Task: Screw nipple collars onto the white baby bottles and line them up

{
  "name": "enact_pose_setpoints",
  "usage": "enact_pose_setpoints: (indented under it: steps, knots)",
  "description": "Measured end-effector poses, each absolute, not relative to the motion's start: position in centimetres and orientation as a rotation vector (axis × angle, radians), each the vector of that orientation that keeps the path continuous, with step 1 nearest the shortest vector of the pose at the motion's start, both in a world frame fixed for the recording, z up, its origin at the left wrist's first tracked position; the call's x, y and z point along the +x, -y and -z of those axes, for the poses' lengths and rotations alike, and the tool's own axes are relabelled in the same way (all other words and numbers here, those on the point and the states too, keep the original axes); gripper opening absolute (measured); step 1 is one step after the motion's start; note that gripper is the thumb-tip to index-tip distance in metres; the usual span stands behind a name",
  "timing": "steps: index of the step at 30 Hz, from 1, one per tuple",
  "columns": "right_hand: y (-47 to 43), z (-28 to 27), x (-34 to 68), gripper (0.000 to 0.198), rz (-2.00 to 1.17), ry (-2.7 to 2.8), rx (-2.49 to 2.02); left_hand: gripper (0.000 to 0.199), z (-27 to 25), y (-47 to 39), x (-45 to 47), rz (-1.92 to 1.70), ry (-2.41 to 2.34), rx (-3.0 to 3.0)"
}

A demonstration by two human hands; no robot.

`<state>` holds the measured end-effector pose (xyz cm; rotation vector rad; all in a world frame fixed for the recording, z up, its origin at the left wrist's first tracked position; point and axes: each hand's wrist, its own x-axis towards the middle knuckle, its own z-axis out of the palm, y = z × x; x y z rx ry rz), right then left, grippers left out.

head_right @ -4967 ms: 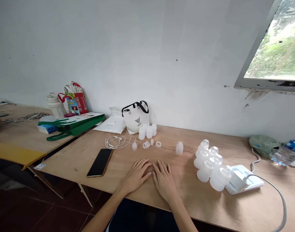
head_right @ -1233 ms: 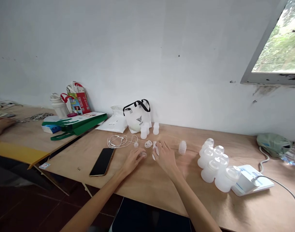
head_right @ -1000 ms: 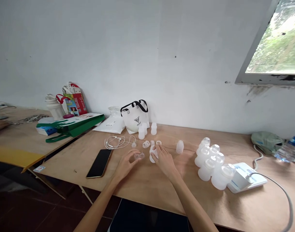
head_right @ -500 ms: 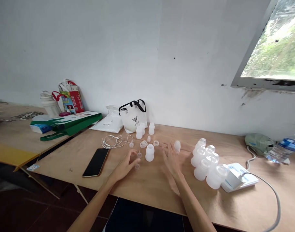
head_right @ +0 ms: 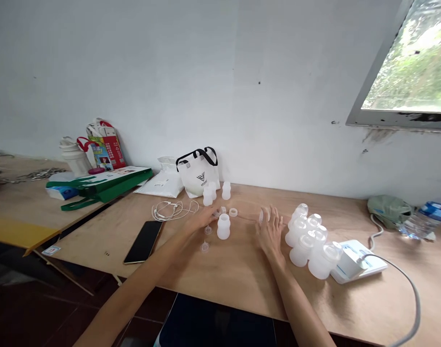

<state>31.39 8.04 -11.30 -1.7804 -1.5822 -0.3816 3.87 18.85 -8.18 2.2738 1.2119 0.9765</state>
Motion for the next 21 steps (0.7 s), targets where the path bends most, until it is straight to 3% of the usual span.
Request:
enact_pose_setpoints:
  steps: [5,12,21]
  knots:
    - [-8.4,12.1,31.9,0.056,0.199,1.54,-1.764,0.006,7.4,-19.0,3.6,-0.845,-1.194,2.358]
    - [-8.7,12.2,32.0,0.052,0.122,1.492,-1.736,0.019,6.2,-13.7,2.6,-0.817,-1.139,2.446]
    - [-8.8,12.5,31.9,0.055,0.071,1.471,-1.74,0.008,7.3,-10.9,2.9,-0.581,-1.123,2.598]
